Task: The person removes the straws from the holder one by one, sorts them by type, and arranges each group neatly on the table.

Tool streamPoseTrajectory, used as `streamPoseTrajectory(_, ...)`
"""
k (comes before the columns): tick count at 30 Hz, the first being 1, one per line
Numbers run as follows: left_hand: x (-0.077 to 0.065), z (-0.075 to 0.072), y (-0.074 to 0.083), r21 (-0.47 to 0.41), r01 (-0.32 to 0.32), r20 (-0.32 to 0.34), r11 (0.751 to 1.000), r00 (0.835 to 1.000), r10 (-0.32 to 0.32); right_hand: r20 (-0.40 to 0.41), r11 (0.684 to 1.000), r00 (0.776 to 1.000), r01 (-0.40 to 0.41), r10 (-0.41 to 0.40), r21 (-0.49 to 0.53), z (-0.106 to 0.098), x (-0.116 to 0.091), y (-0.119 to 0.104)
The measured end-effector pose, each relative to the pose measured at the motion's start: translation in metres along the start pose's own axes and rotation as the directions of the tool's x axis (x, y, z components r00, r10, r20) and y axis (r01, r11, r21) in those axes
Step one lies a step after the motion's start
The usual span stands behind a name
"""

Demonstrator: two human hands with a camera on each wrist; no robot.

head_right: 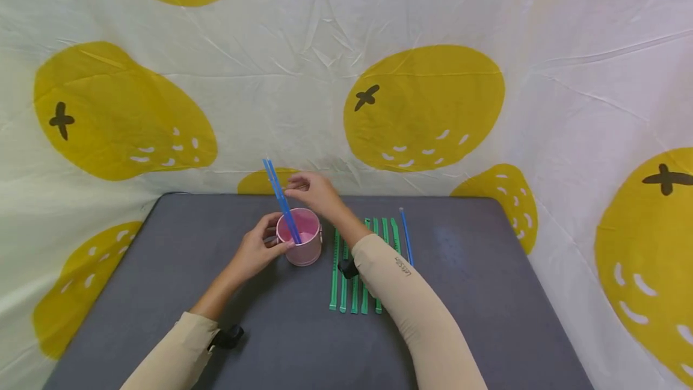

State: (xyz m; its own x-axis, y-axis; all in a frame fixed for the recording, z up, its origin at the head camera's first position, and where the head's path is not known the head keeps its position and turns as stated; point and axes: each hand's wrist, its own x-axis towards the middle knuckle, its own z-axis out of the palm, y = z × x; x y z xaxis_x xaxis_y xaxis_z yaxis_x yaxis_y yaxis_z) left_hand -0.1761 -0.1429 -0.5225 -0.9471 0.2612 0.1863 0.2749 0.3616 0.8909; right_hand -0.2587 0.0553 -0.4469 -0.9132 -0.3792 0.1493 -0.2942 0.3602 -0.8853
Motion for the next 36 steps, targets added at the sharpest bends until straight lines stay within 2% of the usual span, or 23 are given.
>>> streamPoseTrajectory(7,0.0,0.0,0.0,0.011,-0.018,0.003,1.0,1.0,0.018,0.002,0.999,1.0,-0.009,0.009,-0.035,0.011,0.011,-0.001)
streamPoseTrajectory(21,0.004,0.001,-0.001,0.007,-0.006,-0.003,1.0,1.0,0.006,0.021,0.999,0.999,-0.023,0.024,-0.045,0.011,0.017,-0.003)
streamPoseTrajectory(36,0.007,0.002,-0.003,-0.003,-0.017,-0.014,1.0,1.0,0.017,-0.006,0.997,1.0,-0.024,0.025,0.067,0.004,0.012,-0.001)
